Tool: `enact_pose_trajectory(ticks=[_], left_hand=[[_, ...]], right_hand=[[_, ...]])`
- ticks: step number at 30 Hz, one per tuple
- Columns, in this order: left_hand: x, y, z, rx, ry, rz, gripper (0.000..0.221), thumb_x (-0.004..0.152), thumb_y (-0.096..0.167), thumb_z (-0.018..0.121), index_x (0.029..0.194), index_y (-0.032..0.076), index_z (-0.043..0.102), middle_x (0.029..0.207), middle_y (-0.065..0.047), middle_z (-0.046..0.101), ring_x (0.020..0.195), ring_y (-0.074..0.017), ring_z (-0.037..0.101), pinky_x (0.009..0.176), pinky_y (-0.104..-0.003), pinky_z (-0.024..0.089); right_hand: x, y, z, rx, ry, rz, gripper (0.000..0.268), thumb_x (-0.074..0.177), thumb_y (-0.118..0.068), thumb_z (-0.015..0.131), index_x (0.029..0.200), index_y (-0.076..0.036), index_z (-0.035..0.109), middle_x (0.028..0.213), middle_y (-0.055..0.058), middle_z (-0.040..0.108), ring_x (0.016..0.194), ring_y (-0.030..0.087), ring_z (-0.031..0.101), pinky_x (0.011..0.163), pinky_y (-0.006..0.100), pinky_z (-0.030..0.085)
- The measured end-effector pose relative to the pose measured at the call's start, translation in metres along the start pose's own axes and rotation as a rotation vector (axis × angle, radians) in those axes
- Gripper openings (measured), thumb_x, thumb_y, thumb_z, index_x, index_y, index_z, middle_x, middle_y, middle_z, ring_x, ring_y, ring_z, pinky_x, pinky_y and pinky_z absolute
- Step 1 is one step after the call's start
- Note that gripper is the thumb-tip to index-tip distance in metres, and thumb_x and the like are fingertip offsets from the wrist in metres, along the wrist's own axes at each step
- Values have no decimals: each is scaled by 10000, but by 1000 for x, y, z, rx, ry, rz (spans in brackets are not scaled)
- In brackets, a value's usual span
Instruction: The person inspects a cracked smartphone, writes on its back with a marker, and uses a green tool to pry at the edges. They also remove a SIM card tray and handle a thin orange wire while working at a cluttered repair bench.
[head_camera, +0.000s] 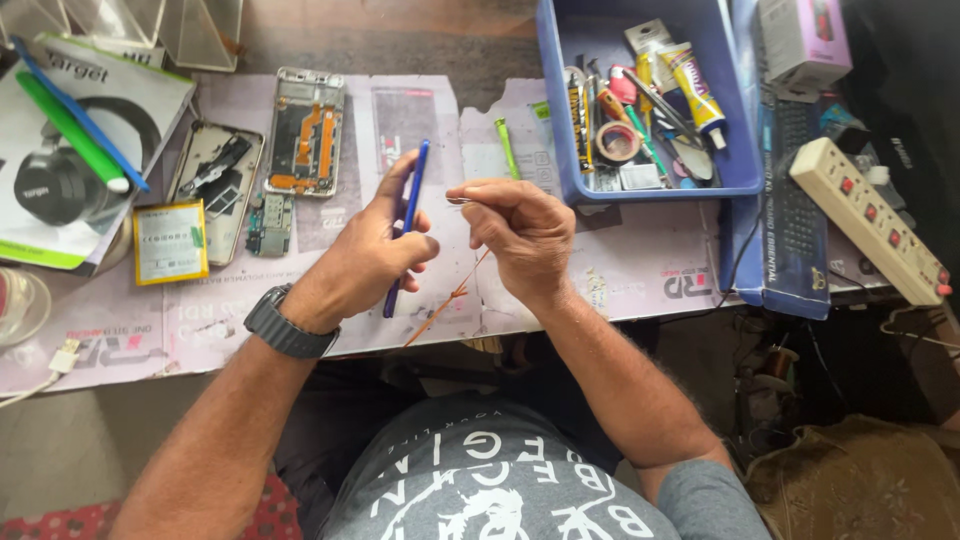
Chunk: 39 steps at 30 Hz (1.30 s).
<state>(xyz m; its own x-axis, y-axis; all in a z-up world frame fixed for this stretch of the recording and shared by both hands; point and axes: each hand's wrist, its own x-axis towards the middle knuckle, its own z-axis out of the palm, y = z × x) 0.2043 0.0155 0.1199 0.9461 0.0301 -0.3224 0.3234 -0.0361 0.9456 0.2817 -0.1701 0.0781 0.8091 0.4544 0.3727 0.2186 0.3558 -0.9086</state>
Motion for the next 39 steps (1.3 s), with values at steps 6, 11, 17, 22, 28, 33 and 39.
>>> enact_pose_trajectory(ticks=[6,11,17,22,28,33,39], left_hand=[[-7,-2,2,249,69,202,983,753,239,698,1622,139,249,1136,-120,667,869,-200,701,776,-346,578],[-9,-5,5,311,105,203,1003,713,248,711,1607,129,270,1197,-171,706,911,-235,713,867,-364,571],[-9,-4,5,307,110,182,1001,702,240,703,1597,127,271,1213,-180,687,945,-261,729,857,-360,575],[-11,-7,4,328,99,240,995,718,233,716,1601,117,274,1219,-200,681,1005,-285,723,909,-374,559],[-11,-10,2,295,107,248,993,721,231,713,1604,110,275,1246,-210,668,1070,-301,707,927,-376,556],[-16,-8,4,377,154,342,990,735,245,753,1588,52,287,1285,-266,638,1125,-374,678,955,-403,540],[-29,-4,8,472,178,301,1022,717,247,779,1572,24,264,1190,-265,636,1032,-407,676,896,-453,548]], right_hand=[[-5,10,-4,-25,46,-19,175,986,119,667,1125,21,708,1053,172,752,756,81,629,646,221,535],[-7,11,-9,32,86,8,173,995,106,666,1138,19,708,1017,163,751,740,82,632,642,219,532],[-8,12,-9,68,100,52,186,984,98,674,1156,31,699,1011,176,753,743,86,637,642,218,526],[-10,13,-9,27,116,75,180,982,102,682,1152,42,694,1010,183,750,784,99,652,644,224,530],[-9,13,-10,45,105,64,187,978,114,664,1147,38,695,1002,173,752,755,93,651,646,222,537],[-12,9,-10,11,98,95,207,965,120,660,1153,38,690,1002,149,746,800,96,670,672,213,540],[-11,7,-9,-134,110,154,180,977,100,672,1145,40,697,980,122,750,813,84,684,668,196,550]])
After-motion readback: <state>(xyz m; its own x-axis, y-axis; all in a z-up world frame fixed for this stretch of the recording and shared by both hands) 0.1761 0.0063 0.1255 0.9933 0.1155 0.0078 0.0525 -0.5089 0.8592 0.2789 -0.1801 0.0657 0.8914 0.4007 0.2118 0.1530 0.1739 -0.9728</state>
